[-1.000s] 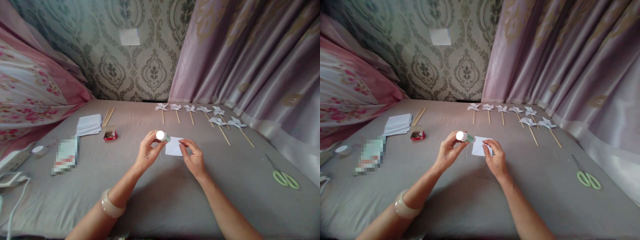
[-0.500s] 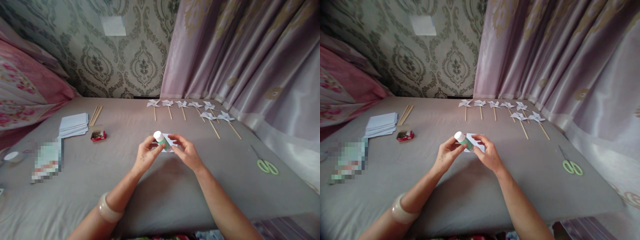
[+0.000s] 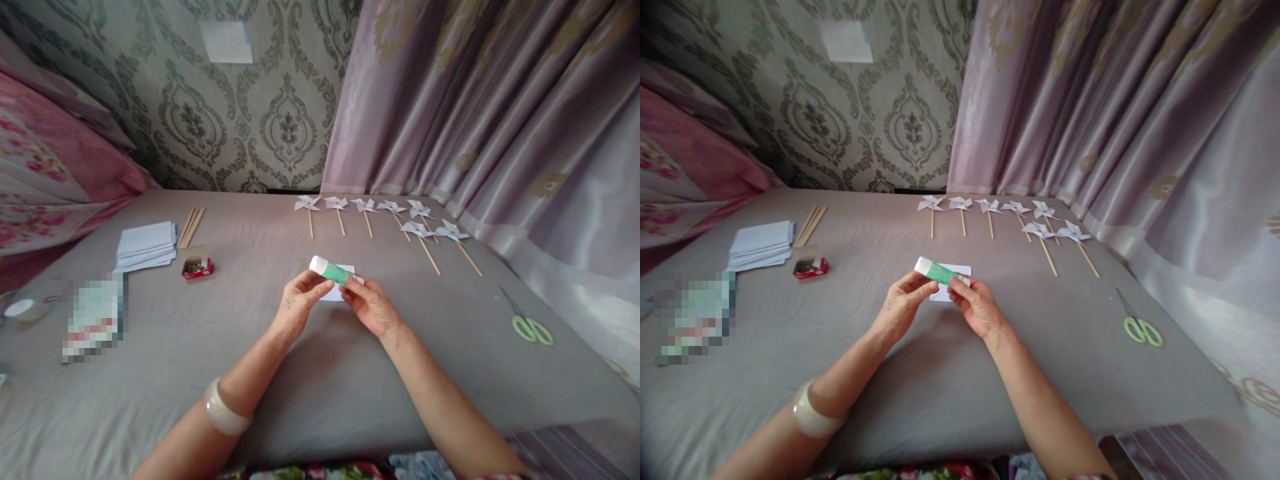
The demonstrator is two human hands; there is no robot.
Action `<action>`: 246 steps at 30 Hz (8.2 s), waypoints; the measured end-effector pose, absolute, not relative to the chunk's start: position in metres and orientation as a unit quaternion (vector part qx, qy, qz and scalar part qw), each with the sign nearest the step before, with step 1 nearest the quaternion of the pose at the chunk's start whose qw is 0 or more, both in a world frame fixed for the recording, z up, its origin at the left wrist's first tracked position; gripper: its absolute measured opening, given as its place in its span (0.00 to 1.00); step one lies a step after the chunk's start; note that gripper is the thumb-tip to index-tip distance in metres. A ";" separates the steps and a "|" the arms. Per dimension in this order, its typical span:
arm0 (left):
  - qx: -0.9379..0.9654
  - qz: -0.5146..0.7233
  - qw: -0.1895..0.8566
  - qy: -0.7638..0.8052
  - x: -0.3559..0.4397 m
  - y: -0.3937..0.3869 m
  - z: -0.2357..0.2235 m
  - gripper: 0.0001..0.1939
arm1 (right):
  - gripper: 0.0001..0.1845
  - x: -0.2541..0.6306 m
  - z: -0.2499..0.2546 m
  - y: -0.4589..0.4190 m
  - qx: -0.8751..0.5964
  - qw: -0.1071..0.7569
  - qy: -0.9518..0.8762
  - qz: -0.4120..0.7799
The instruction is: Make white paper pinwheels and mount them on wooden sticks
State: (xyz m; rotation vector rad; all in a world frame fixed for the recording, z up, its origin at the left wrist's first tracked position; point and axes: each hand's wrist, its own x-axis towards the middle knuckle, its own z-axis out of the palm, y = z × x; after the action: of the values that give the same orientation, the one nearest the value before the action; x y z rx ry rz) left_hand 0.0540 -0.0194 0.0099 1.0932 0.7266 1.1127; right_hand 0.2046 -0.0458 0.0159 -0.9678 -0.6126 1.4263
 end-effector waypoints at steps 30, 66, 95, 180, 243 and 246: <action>0.931 0.149 0.031 0.331 0.054 -0.020 -0.007 0.13 | 0.12 0.221 0.041 -0.006 -0.633 0.327 -0.695 0.093; 0.898 0.155 0.019 0.412 0.075 -0.037 -0.010 0.22 | 0.13 0.216 0.016 -0.005 -0.690 0.334 -0.639 0.060; 0.893 0.127 0.031 0.430 0.074 -0.039 -0.012 0.24 | 0.10 0.217 0.013 -0.012 -0.657 0.356 -0.658 0.090; 0.891 0.124 0.036 0.435 0.072 -0.042 -0.012 0.24 | 0.12 0.210 0.015 -0.004 -0.678 0.319 -0.661 0.044; 0.917 0.123 0.107 0.363 0.064 -0.013 -0.015 0.29 | 0.10 0.222 0.014 -0.008 -0.639 0.365 -0.669 0.108; 0.924 0.108 0.123 0.346 0.063 -0.006 -0.014 0.29 | 0.09 0.223 0.016 -0.009 -0.633 0.360 -0.675 0.122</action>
State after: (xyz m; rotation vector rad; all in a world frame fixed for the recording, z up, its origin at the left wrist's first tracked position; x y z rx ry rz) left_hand 0.0629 -0.0058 -0.0137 2.6958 1.0097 0.3143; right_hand 0.2227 -0.0090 0.0162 -1.6319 -1.7393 0.3154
